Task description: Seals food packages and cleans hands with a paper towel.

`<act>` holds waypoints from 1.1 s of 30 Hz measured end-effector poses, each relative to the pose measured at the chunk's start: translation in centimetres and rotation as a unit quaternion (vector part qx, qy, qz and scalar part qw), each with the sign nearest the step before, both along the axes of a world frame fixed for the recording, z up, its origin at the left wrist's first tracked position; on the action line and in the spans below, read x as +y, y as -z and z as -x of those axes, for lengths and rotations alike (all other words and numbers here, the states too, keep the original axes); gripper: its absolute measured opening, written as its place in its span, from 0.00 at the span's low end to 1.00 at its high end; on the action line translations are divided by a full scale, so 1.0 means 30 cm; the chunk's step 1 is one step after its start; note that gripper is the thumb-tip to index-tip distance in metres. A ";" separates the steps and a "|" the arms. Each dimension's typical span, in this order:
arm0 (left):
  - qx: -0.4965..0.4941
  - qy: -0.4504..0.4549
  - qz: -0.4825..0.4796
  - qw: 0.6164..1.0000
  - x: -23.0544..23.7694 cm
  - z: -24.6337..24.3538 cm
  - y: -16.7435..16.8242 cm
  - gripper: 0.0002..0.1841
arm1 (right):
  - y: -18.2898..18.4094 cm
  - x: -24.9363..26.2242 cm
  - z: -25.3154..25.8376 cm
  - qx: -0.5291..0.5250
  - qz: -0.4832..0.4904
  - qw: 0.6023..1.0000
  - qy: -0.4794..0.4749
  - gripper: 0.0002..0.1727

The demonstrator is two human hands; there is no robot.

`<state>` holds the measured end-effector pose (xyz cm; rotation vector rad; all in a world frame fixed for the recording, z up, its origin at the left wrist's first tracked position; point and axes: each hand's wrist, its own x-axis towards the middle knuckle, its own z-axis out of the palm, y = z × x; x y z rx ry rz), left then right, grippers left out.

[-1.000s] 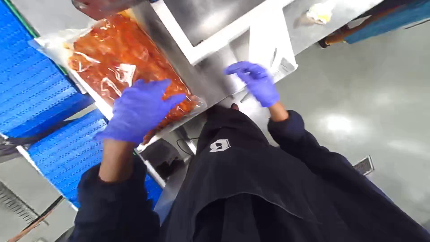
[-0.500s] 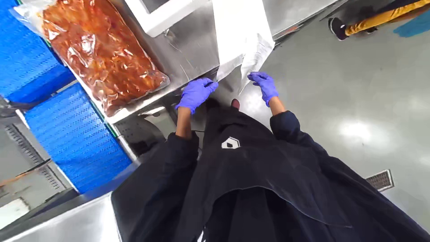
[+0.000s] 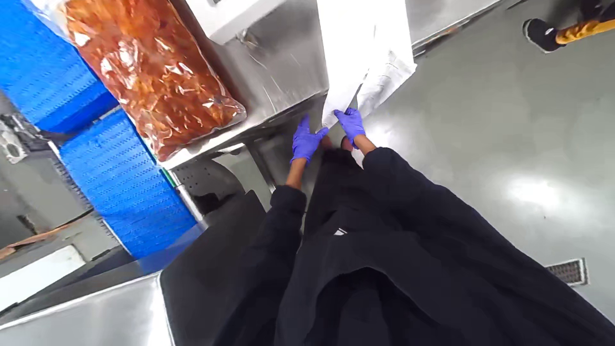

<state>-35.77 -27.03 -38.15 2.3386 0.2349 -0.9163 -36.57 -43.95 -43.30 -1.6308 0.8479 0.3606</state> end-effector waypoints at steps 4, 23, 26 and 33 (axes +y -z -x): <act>0.047 0.081 0.051 0.994 -0.048 0.092 0.035 0.19 | -0.231 -0.064 0.181 -0.002 -0.032 0.999 0.005 0.16; 0.055 0.002 0.236 0.970 -0.055 0.194 -0.392 0.05 | -0.518 -0.137 0.338 -0.344 0.157 0.926 -0.009 0.46; -0.005 0.008 0.226 0.974 -0.063 0.207 -0.424 0.05 | -0.601 -0.114 0.356 -0.477 0.206 0.851 -0.081 0.12; -0.141 0.205 0.274 0.929 -0.043 0.198 -0.482 0.14 | -0.587 -0.123 0.314 -0.420 0.132 0.861 -0.255 0.07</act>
